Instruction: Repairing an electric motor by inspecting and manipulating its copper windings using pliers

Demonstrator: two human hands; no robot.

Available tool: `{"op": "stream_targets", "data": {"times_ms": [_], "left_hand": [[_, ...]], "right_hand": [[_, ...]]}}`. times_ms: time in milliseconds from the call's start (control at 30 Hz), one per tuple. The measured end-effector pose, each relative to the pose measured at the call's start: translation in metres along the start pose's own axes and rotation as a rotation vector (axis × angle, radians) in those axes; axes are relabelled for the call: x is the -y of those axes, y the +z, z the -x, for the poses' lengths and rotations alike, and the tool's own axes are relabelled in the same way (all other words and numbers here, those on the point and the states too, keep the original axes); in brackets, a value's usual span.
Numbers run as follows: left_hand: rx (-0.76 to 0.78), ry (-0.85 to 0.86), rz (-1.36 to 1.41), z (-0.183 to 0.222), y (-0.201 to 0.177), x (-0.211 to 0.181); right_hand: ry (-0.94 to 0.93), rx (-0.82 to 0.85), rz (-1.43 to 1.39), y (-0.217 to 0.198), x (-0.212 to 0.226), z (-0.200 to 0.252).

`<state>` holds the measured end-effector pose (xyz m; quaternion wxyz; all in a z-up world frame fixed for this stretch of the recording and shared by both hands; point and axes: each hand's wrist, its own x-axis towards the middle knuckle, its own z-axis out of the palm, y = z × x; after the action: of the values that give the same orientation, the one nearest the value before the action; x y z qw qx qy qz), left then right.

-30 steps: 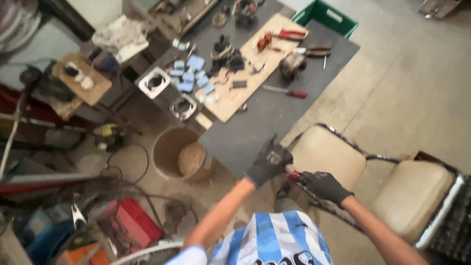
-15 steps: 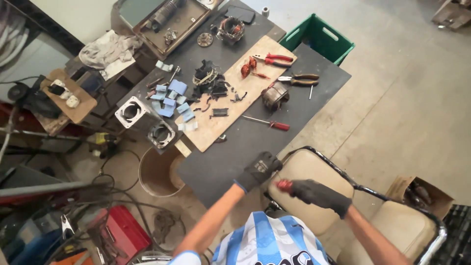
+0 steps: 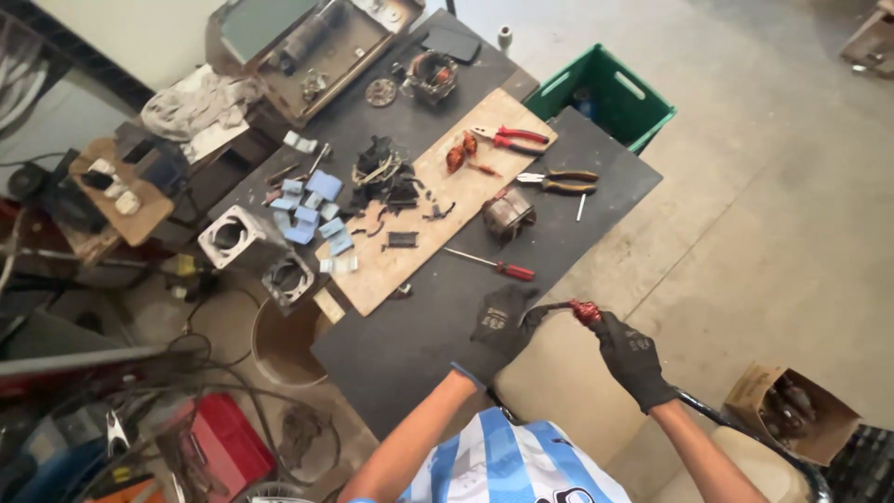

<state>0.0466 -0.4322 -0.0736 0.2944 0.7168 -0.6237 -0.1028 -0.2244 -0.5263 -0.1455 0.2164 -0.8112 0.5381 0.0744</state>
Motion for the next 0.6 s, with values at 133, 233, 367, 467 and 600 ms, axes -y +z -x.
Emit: {"op": "stream_targets", "data": {"times_ms": [133,233,367,467,600], "left_hand": [[0.034,-0.293,0.245,-0.001,-0.022,-0.032],[-0.17,-0.045,0.126,0.001,-0.044,-0.056],[-0.112,0.387,-0.011,0.01,-0.054,-0.071],[-0.149,0.235,0.062,0.024,-0.053,-0.065],[-0.105,0.216,0.044,0.054,-0.063,-0.058]], "right_hand": [[-0.169,-0.04,0.031,-0.02,0.011,0.023],[-0.254,-0.117,-0.035,-0.042,0.032,0.04],[-0.302,-0.322,0.1,-0.014,0.033,0.045],[-0.206,-0.376,-0.025,-0.064,0.085,0.079],[-0.169,-0.54,0.086,-0.034,0.096,0.089]]}}
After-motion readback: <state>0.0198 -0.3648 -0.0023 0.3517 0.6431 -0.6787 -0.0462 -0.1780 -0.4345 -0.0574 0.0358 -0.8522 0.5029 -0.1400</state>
